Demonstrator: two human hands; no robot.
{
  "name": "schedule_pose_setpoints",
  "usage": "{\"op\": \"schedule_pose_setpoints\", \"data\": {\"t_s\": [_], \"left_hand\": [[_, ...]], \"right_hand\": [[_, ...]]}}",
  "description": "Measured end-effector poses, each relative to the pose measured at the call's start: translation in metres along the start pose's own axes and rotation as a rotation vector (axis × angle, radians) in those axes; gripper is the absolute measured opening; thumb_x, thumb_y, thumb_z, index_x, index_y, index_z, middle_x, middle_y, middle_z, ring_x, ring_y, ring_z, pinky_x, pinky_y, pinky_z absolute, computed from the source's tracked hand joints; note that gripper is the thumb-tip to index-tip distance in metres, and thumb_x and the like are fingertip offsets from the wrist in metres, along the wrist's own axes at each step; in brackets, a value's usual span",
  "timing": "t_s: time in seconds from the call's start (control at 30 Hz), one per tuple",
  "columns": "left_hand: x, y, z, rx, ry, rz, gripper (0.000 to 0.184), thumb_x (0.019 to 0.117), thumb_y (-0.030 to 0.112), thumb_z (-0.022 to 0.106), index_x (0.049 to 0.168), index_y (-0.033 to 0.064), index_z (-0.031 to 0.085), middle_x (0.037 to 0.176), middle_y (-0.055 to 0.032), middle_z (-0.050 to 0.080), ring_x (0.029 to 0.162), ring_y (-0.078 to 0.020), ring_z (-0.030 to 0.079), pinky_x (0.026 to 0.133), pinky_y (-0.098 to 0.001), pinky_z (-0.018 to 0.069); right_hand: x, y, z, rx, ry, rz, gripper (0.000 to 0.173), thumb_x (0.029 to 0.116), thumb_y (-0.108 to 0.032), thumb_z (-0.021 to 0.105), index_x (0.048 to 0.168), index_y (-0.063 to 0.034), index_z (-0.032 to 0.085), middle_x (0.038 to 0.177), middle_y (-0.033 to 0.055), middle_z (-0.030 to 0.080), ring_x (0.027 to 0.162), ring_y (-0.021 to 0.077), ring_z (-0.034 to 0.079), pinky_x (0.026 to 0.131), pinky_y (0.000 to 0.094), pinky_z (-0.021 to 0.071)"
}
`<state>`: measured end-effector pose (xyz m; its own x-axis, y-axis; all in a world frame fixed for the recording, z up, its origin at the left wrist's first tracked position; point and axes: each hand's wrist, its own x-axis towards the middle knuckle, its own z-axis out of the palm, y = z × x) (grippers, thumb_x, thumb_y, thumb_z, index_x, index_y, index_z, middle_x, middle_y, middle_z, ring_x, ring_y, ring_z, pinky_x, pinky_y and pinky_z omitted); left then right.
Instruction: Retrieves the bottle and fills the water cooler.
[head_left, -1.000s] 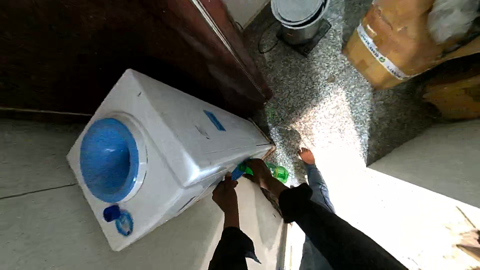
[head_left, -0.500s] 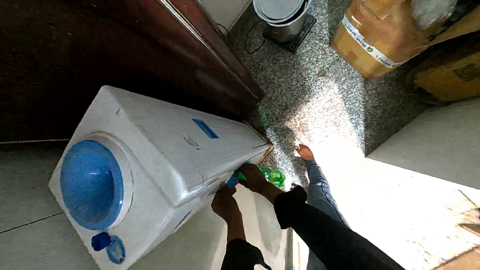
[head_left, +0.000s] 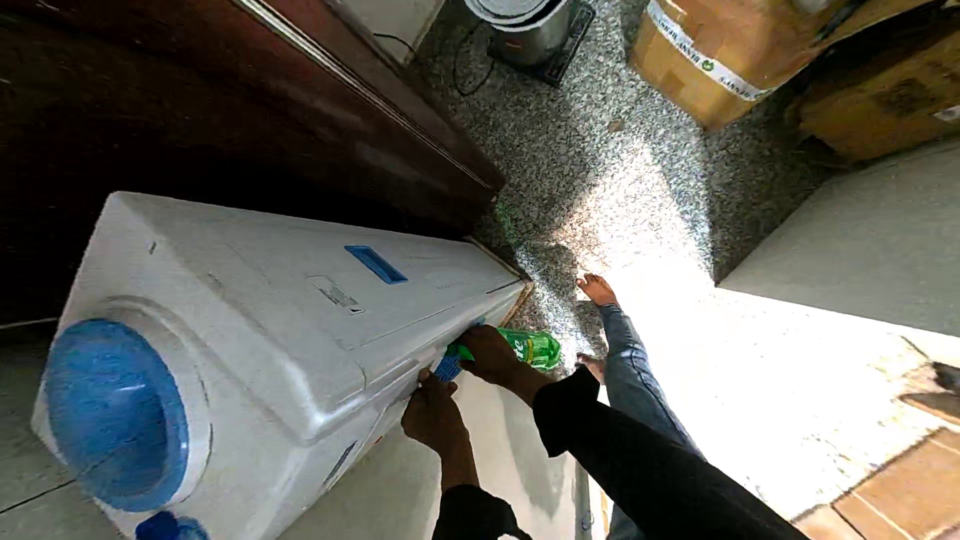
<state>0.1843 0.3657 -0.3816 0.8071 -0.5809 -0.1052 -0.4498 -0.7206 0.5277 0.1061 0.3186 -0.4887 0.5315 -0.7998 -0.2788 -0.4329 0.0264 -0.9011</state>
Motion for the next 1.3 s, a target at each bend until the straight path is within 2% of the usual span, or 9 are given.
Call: {"op": "schedule_pose_setpoints", "data": {"t_s": [0.13, 0.3, 0.43, 0.6, 0.73, 0.93, 1.1, 1.23, 1.3], "left_hand": [[0.000, 0.001, 0.006, -0.168, 0.008, -0.090, 0.042, 0.1062, 0.028, 0.058, 0.078, -0.0020, 0.065, 0.061, -0.0058, 0.062, 0.055, -0.0144, 0.064, 0.060, -0.0335, 0.0577], [0.001, 0.004, 0.010, -0.310, -0.018, -0.247, 0.040, 0.1070, 0.031, 0.057, 0.087, -0.0029, 0.063, 0.065, -0.0064, 0.060, 0.056, -0.0162, 0.064, 0.059, -0.0348, 0.0602], [0.001, 0.005, 0.009, -0.318, -0.023, -0.257, 0.039, 0.1071, 0.030, 0.057, 0.086, -0.0025, 0.063, 0.062, -0.0060, 0.059, 0.054, -0.0160, 0.064, 0.058, -0.0344, 0.0604], [0.001, 0.007, 0.008, -0.322, -0.039, -0.309, 0.039, 0.1075, 0.031, 0.056, 0.094, -0.0046, 0.062, 0.067, -0.0077, 0.059, 0.058, -0.0174, 0.065, 0.060, -0.0356, 0.0617], [0.002, 0.006, 0.006, -0.304, -0.057, -0.294, 0.041, 0.1073, 0.033, 0.056, 0.089, -0.0029, 0.062, 0.064, -0.0071, 0.058, 0.056, -0.0173, 0.064, 0.059, -0.0355, 0.0613], [0.003, 0.006, 0.003, -0.306, -0.074, -0.305, 0.040, 0.1072, 0.034, 0.056, 0.091, -0.0033, 0.061, 0.066, -0.0080, 0.059, 0.057, -0.0186, 0.065, 0.058, -0.0366, 0.0616], [0.002, 0.006, 0.004, -0.289, -0.070, -0.303, 0.042, 0.1072, 0.035, 0.056, 0.090, -0.0030, 0.061, 0.066, -0.0084, 0.060, 0.058, -0.0196, 0.066, 0.060, -0.0379, 0.0620], [0.002, 0.008, 0.005, -0.261, -0.078, -0.303, 0.043, 0.1086, 0.035, 0.052, 0.097, -0.0050, 0.061, 0.070, -0.0092, 0.060, 0.060, -0.0188, 0.067, 0.061, -0.0373, 0.0623], [0.001, 0.009, 0.005, -0.262, -0.074, -0.305, 0.042, 0.1087, 0.034, 0.053, 0.096, -0.0049, 0.061, 0.069, -0.0093, 0.060, 0.059, -0.0192, 0.067, 0.060, -0.0376, 0.0623]], "right_hand": [[0.001, 0.002, 0.002, -0.005, 0.016, -0.027, 0.042, 0.0962, -0.026, 0.071, 0.132, -0.0052, 0.066, 0.134, 0.0175, 0.066, 0.131, 0.0341, 0.057, 0.118, 0.0499, 0.0368], [-0.008, -0.005, 0.002, -0.022, 0.105, -0.031, 0.040, 0.0929, -0.023, 0.077, 0.129, -0.0073, 0.069, 0.129, 0.0164, 0.068, 0.126, 0.0355, 0.059, 0.113, 0.0530, 0.0423], [-0.001, -0.002, 0.005, -0.011, 0.043, -0.012, 0.042, 0.0944, -0.026, 0.074, 0.131, -0.0076, 0.067, 0.132, 0.0160, 0.067, 0.129, 0.0344, 0.058, 0.116, 0.0509, 0.0388], [0.001, 0.002, 0.010, -0.006, 0.092, -0.027, 0.041, 0.0928, -0.026, 0.076, 0.129, -0.0071, 0.068, 0.129, 0.0160, 0.068, 0.125, 0.0342, 0.061, 0.114, 0.0512, 0.0414], [0.000, -0.001, 0.011, -0.001, 0.080, -0.001, 0.041, 0.0930, -0.026, 0.076, 0.129, -0.0067, 0.068, 0.130, 0.0162, 0.067, 0.127, 0.0341, 0.059, 0.116, 0.0508, 0.0390], [0.000, 0.001, 0.017, 0.000, 0.127, -0.021, 0.039, 0.0926, -0.027, 0.077, 0.126, -0.0065, 0.070, 0.126, 0.0158, 0.069, 0.125, 0.0333, 0.061, 0.115, 0.0501, 0.0402], [-0.001, -0.006, 0.003, 0.046, 0.007, 0.038, 0.043, 0.0972, -0.027, 0.071, 0.134, -0.0061, 0.065, 0.136, 0.0171, 0.064, 0.133, 0.0337, 0.055, 0.120, 0.0489, 0.0337], [0.000, -0.009, 0.005, 0.094, 0.029, 0.052, 0.043, 0.0961, -0.025, 0.071, 0.133, -0.0042, 0.066, 0.135, 0.0197, 0.064, 0.134, 0.0351, 0.055, 0.120, 0.0493, 0.0351], [0.000, -0.009, 0.006, 0.099, 0.032, 0.053, 0.043, 0.0962, -0.025, 0.072, 0.134, -0.0046, 0.065, 0.136, 0.0192, 0.064, 0.134, 0.0347, 0.055, 0.120, 0.0491, 0.0348]]}}
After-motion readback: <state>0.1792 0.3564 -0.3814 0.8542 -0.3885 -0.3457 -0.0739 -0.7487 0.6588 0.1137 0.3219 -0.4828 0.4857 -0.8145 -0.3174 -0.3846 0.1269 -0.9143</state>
